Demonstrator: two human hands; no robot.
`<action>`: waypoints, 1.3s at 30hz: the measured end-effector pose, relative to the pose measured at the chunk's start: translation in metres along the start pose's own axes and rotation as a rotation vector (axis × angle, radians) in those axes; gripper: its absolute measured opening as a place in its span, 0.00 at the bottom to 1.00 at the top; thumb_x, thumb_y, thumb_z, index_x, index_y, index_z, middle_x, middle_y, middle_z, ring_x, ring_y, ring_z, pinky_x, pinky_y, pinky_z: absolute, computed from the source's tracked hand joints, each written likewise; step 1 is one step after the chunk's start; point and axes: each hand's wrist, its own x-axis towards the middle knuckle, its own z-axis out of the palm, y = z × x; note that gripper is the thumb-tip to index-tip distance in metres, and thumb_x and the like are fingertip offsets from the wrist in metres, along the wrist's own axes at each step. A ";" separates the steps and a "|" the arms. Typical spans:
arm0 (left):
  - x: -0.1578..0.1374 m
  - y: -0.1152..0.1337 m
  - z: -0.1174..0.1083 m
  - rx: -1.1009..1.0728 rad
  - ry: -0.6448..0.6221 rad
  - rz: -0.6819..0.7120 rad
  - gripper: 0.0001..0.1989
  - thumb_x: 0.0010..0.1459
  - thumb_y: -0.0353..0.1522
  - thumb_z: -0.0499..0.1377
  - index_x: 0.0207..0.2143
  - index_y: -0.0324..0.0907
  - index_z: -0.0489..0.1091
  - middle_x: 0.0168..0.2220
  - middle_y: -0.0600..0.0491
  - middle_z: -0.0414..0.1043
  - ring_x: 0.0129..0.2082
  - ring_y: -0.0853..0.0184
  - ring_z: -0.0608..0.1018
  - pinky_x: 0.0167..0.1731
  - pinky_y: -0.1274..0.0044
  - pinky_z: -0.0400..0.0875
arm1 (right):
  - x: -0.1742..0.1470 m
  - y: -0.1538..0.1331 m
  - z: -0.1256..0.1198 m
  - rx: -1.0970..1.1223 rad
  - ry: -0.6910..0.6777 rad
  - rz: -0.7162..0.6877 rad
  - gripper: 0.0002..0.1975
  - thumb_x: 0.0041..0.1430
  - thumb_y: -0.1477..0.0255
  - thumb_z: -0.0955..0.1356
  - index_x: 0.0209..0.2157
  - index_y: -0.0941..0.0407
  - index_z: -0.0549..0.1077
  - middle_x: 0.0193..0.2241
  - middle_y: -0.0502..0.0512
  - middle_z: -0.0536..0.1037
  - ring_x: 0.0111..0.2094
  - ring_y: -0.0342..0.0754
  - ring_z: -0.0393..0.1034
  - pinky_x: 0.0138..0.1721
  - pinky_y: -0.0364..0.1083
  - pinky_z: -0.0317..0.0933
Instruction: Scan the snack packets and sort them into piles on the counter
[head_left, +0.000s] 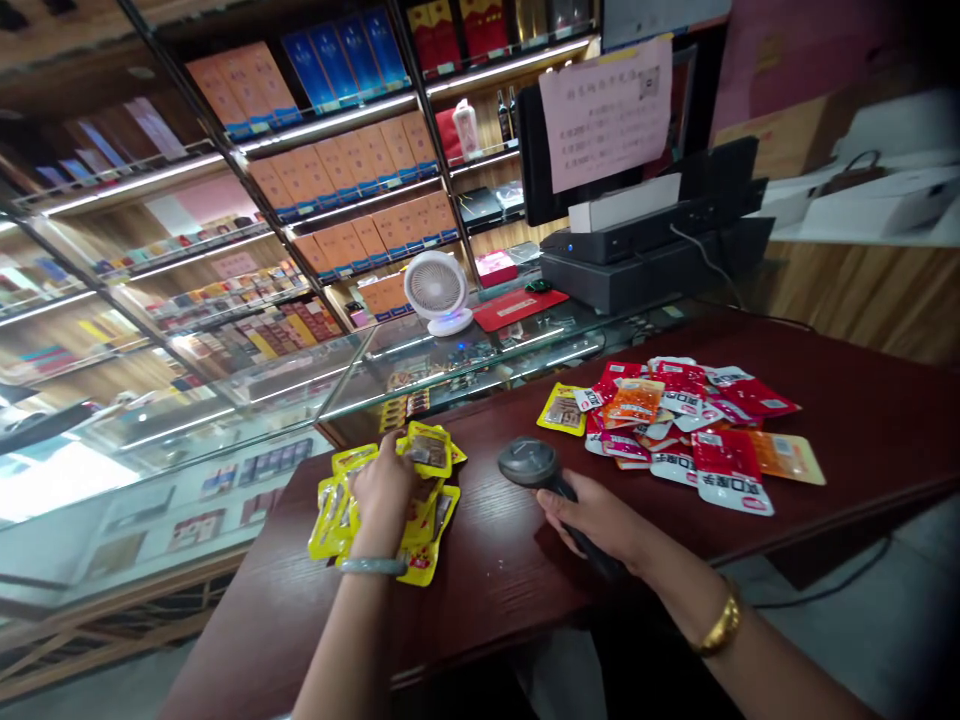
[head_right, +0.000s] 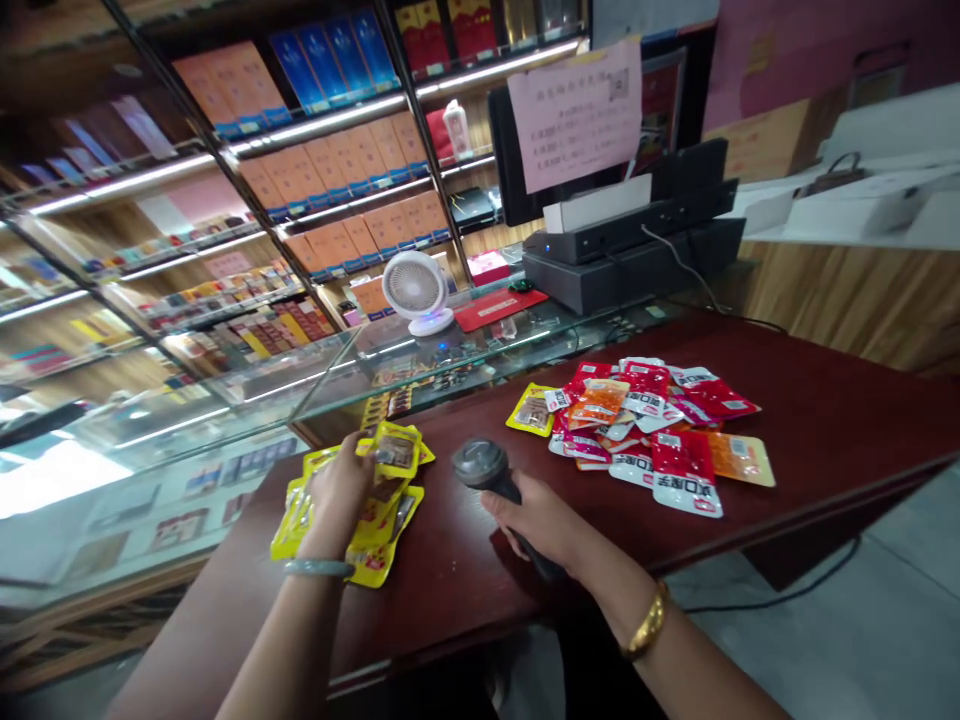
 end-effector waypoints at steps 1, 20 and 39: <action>0.002 -0.007 -0.003 0.070 -0.012 0.030 0.23 0.64 0.39 0.47 0.59 0.51 0.67 0.41 0.44 0.80 0.45 0.50 0.78 0.44 0.64 0.65 | -0.001 0.000 -0.002 0.007 0.004 -0.001 0.24 0.56 0.47 0.70 0.37 0.54 0.65 0.17 0.39 0.65 0.14 0.38 0.58 0.15 0.39 0.54; -0.017 0.166 0.061 -0.133 -0.158 0.330 0.26 0.60 0.51 0.53 0.53 0.47 0.72 0.56 0.45 0.71 0.57 0.50 0.68 0.54 0.60 0.61 | -0.036 0.008 -0.053 0.025 0.169 -0.027 0.25 0.56 0.46 0.69 0.33 0.54 0.63 0.18 0.40 0.65 0.14 0.37 0.58 0.16 0.39 0.52; -0.021 0.190 0.075 -0.658 -0.325 0.246 0.12 0.60 0.35 0.59 0.44 0.40 0.65 0.43 0.41 0.77 0.42 0.59 0.79 0.40 0.74 0.67 | -0.045 0.002 -0.060 0.033 0.238 -0.025 0.25 0.57 0.47 0.69 0.40 0.55 0.66 0.18 0.40 0.66 0.15 0.37 0.58 0.16 0.38 0.52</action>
